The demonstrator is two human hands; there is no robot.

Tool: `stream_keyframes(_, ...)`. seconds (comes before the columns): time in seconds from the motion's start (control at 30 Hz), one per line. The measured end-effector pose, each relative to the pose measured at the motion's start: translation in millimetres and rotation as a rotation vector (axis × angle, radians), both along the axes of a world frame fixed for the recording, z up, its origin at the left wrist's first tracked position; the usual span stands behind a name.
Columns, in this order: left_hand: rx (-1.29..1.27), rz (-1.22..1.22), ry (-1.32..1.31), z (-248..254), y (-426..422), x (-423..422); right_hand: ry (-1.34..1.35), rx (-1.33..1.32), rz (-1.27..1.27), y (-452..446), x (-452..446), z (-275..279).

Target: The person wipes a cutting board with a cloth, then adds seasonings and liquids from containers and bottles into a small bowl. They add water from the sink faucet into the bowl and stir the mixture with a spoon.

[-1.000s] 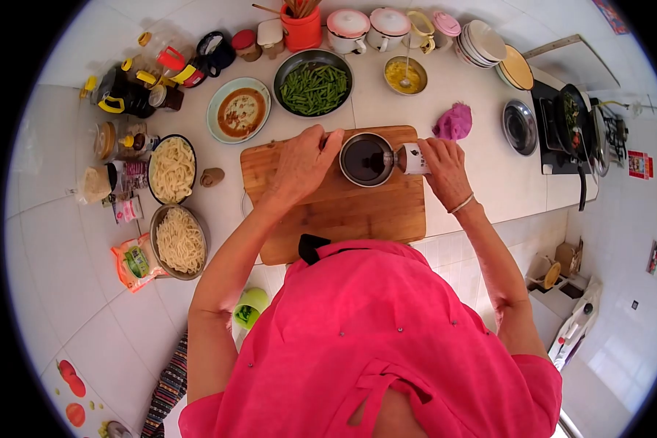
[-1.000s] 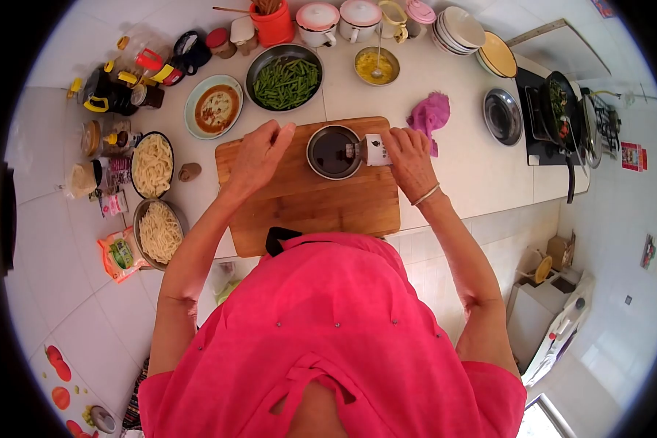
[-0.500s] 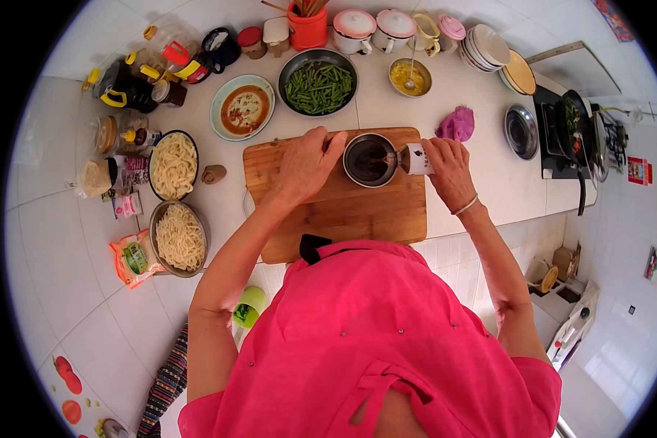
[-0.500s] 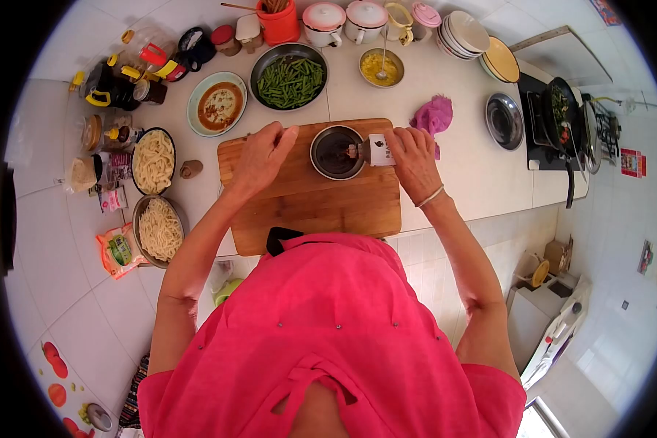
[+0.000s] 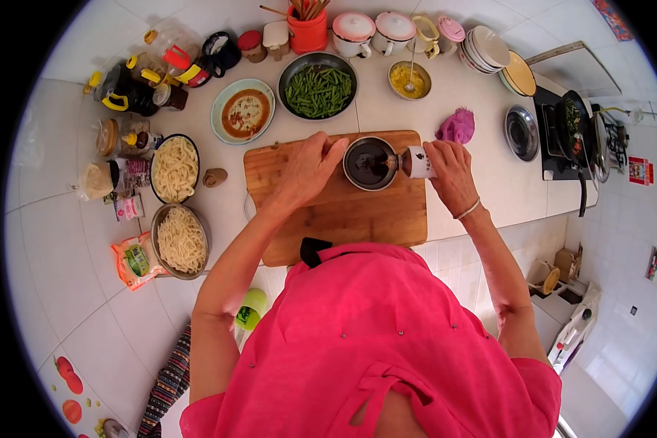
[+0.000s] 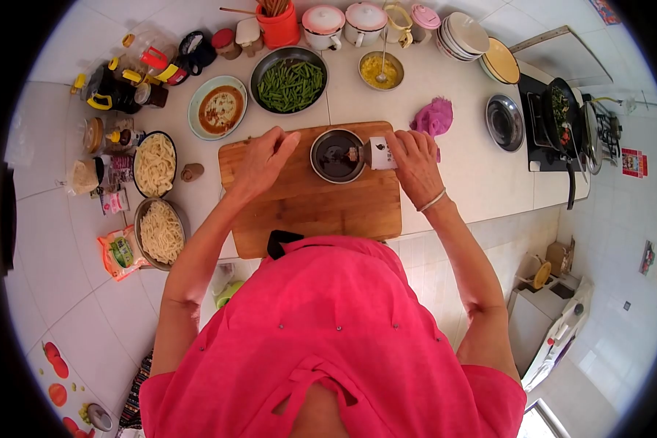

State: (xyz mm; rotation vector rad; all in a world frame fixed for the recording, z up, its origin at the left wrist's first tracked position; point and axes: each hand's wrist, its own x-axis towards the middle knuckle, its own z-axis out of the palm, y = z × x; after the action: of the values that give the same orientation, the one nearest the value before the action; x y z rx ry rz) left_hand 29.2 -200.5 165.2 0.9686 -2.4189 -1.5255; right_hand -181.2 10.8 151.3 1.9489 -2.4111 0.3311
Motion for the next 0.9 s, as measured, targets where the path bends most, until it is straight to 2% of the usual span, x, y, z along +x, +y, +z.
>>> stream_keyframes(0.13, 0.2, 0.033, 0.056, -7, 0, 0, -0.15, 0.023, -0.031, 6, 2, 5)
stream_keyframes(0.23, 0.537, 0.091, 0.085, -9, 0, 0, -0.308, 0.027, -0.042, 9, 0, 7)
stream_keyframes(0.33, 0.686, 0.087, 0.108, 5, -4, 2, -0.529, 0.008, -0.065, 9, 1, 22)
stream_keyframes(0.53, 0.834, 0.114, 0.231, 43, -10, 10, -0.881, -0.088, 0.132, -5, 21, 122)
stream_keyframes(0.67, 0.948, 0.002, 0.412, 74, -11, 16, -0.911, -0.172, 0.529, -23, 35, 178)
stream_keyframes(0.77, 0.987, -0.057, 0.513, 92, -13, 25, -0.97, -0.284, 0.687, -39, 47, 195)
stream_keyframes(0.9, 0.789, -0.047, 0.485, 118, -18, 38, -1.03, -0.355, 0.708, -52, 51, 187)
